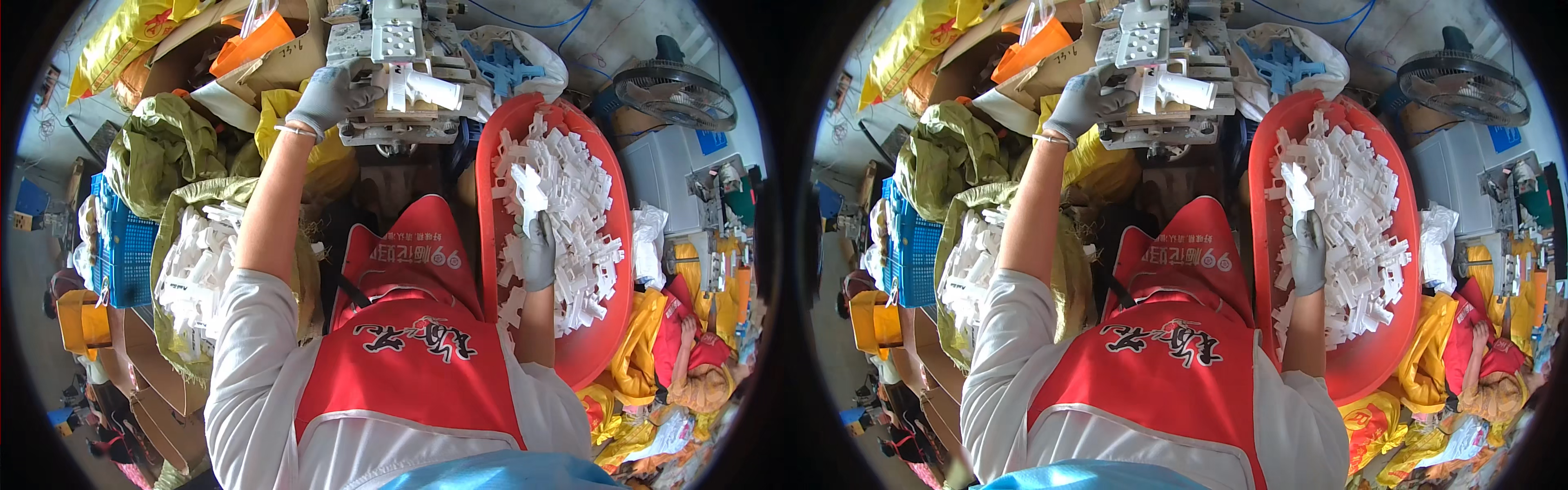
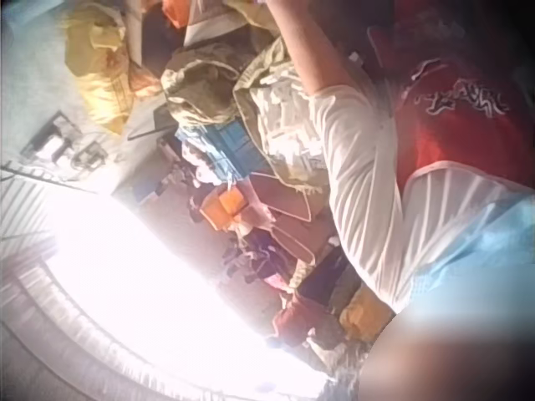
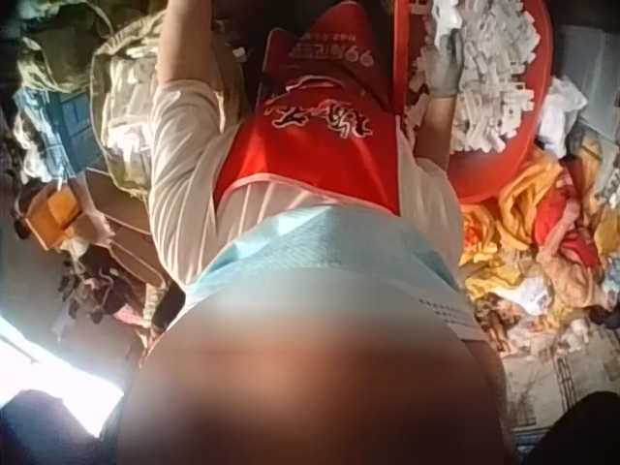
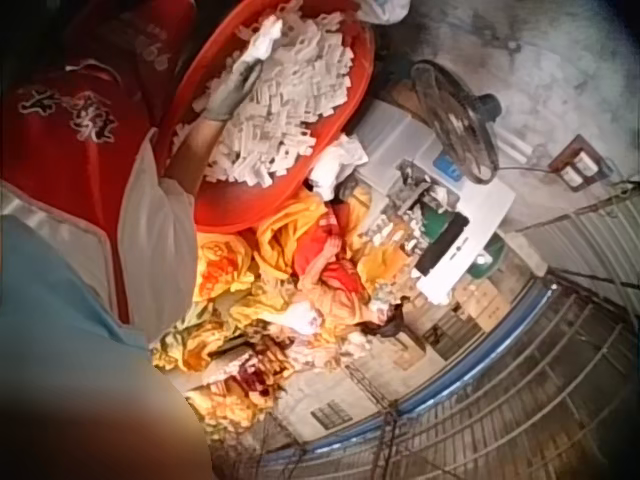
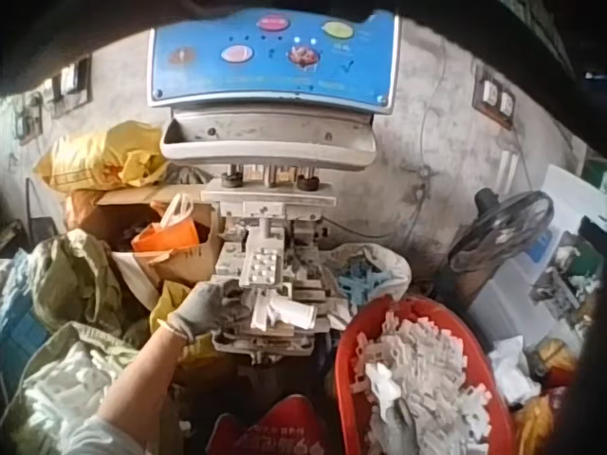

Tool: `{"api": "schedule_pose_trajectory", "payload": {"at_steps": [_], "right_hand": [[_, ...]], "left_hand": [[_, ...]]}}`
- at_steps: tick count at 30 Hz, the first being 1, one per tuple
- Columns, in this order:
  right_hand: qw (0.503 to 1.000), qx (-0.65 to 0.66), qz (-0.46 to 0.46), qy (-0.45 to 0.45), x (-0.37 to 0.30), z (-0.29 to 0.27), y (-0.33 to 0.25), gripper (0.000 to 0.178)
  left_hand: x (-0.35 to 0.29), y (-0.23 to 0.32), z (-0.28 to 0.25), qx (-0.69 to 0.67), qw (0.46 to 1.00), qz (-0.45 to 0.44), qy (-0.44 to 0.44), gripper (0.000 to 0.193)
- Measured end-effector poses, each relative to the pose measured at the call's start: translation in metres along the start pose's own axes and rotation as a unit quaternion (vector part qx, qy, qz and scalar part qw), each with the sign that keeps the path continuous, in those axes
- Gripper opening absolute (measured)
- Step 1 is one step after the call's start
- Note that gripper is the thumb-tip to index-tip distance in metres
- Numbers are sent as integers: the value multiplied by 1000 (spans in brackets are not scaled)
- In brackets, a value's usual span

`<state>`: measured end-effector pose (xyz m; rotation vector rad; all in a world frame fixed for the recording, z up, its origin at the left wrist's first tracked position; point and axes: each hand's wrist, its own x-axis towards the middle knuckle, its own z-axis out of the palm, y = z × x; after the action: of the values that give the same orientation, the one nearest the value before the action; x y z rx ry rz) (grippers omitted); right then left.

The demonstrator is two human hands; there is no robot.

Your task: The person takes plastic toy gun parts from a basin, places them onto a printing machine to stamp them, and transfers the printed parts into a large bag, occasionally pressing buttons on the machine's control panel.

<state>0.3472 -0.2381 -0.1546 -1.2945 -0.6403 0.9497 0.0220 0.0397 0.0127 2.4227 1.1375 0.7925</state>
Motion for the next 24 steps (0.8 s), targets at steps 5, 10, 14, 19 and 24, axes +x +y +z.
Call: {"api": "schedule_pose_trajectory", "payload": {"at_steps": [5, 10, 14, 19, 24], "right_hand": [[996, 86, -32, -16, 22, 34, -42, 45], [972, -92, -208, -62, 72, 89, -89, 37], [972, -72, -214, -66, 108, 126, -104, 36], [972, -51, -224, -54, 116, 141, -109, 36], [867, -251, -397, -168, 110, 177, -121, 37]], "left_hand": [[-7, -1, 6, -29, 999, -14, 27, 37], [-11, -6, 18, -97, 992, -2, 78, 35], [-11, 30, 8, -20, 996, 32, 83, 35], [-64, 30, -8, -42, 992, 6, 119, 33], [-142, 5, -18, -202, 952, -105, 206, 30]]}}
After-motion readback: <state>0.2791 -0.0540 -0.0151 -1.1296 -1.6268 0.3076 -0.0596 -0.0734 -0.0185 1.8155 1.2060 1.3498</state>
